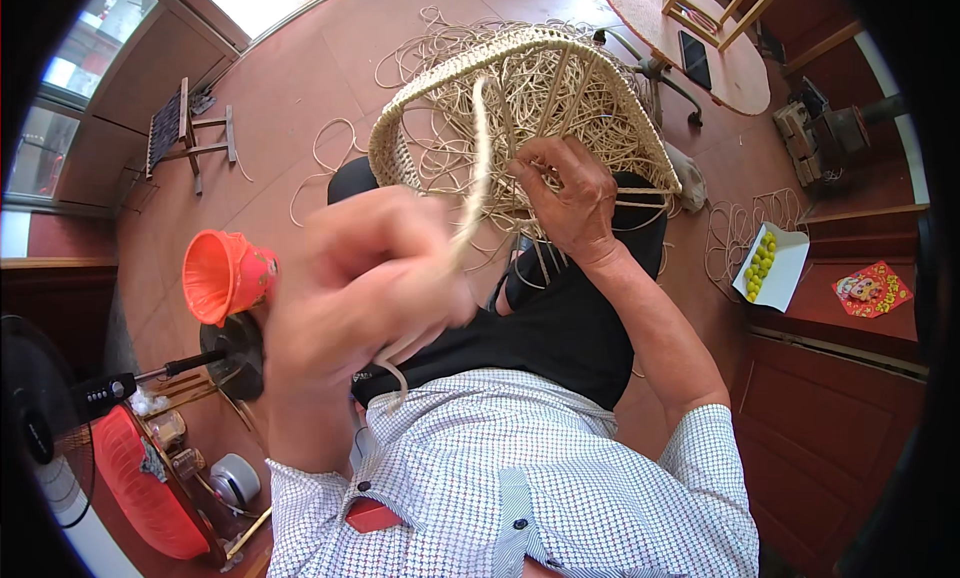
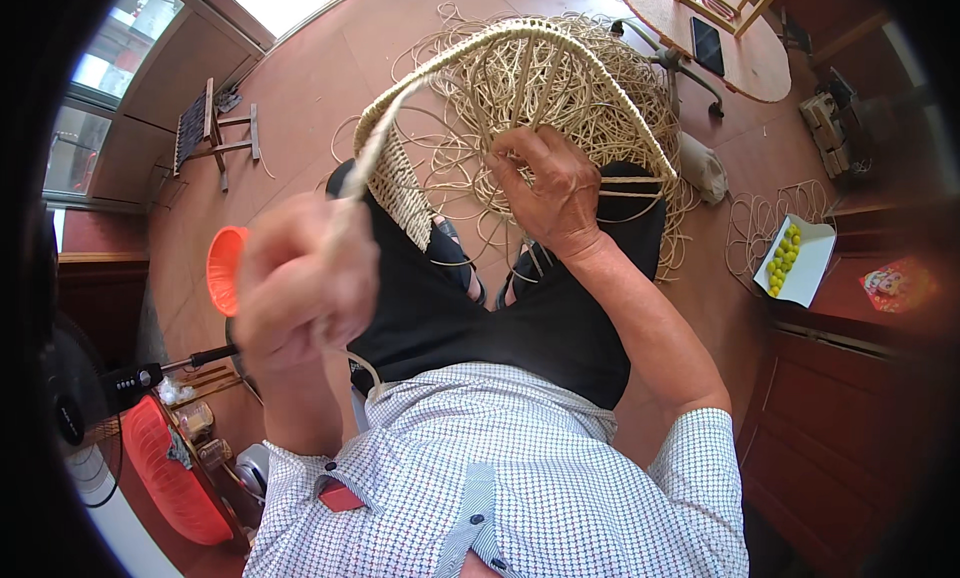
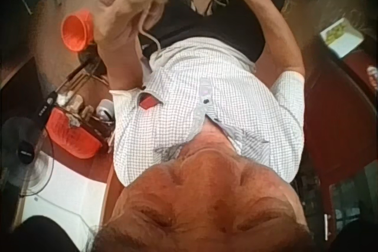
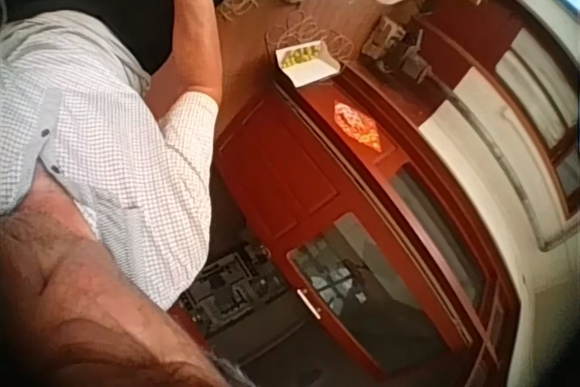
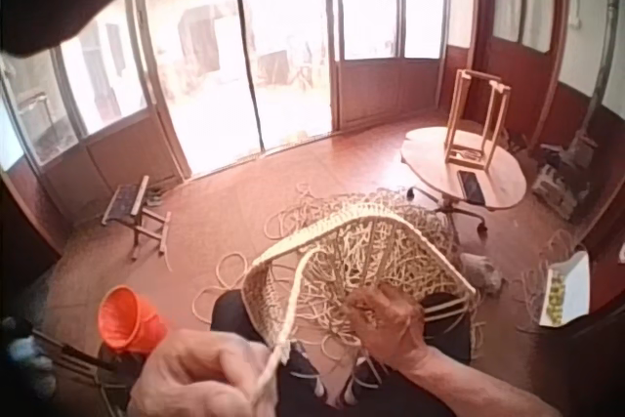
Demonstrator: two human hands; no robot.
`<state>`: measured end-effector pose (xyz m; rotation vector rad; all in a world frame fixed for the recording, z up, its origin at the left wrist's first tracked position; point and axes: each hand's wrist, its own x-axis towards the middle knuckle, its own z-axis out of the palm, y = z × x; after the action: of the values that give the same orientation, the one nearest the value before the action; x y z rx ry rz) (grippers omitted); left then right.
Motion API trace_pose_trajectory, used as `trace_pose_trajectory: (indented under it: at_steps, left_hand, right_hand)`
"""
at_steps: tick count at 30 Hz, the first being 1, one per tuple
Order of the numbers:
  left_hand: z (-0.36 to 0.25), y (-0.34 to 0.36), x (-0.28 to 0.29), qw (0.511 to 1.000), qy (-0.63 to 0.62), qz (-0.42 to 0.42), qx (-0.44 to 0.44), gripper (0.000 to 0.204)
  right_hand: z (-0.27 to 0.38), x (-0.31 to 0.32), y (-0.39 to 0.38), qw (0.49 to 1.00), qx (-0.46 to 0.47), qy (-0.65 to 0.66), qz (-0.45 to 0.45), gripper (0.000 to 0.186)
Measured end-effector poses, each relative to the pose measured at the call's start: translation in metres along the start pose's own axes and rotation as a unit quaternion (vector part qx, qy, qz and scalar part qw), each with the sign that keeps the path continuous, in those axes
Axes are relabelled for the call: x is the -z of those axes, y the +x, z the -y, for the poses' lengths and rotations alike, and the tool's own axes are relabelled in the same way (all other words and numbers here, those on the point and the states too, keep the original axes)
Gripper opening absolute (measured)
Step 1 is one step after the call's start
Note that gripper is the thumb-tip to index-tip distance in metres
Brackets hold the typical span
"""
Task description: Weaving a traditional basket using straw-like material.
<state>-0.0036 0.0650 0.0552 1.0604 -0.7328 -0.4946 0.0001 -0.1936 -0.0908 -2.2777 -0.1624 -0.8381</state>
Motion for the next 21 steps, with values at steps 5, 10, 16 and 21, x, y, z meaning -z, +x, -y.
trace_pose_trajectory:
  at_steps: [5, 10, 16, 21]
  left_hand:
    - [0.062, 0.002, 0.000, 0.949, -0.212, -0.099, 0.210, 0.024]
    - [0.122, -0.001, -0.006, 0.920, -0.237, -0.190, 0.249, 0.029]
    - [0.166, 0.006, -0.024, 0.937, 0.081, -0.248, 0.234, 0.048]
    - [0.186, 0.020, -0.030, 0.938, 0.078, -0.230, 0.247, 0.052]
  right_hand:
    - [0.007, 0.003, 0.002, 1.000, -0.007, -0.002, 0.008, 0.016]
    - [0.000, 0.007, -0.001, 0.999, -0.006, -0.029, 0.041, 0.016]
    - [0.006, 0.018, 0.004, 0.994, 0.016, -0.052, 0.096, 0.020]
    - [0.003, 0.018, 0.008, 0.986, -0.003, -0.076, 0.145, 0.017]
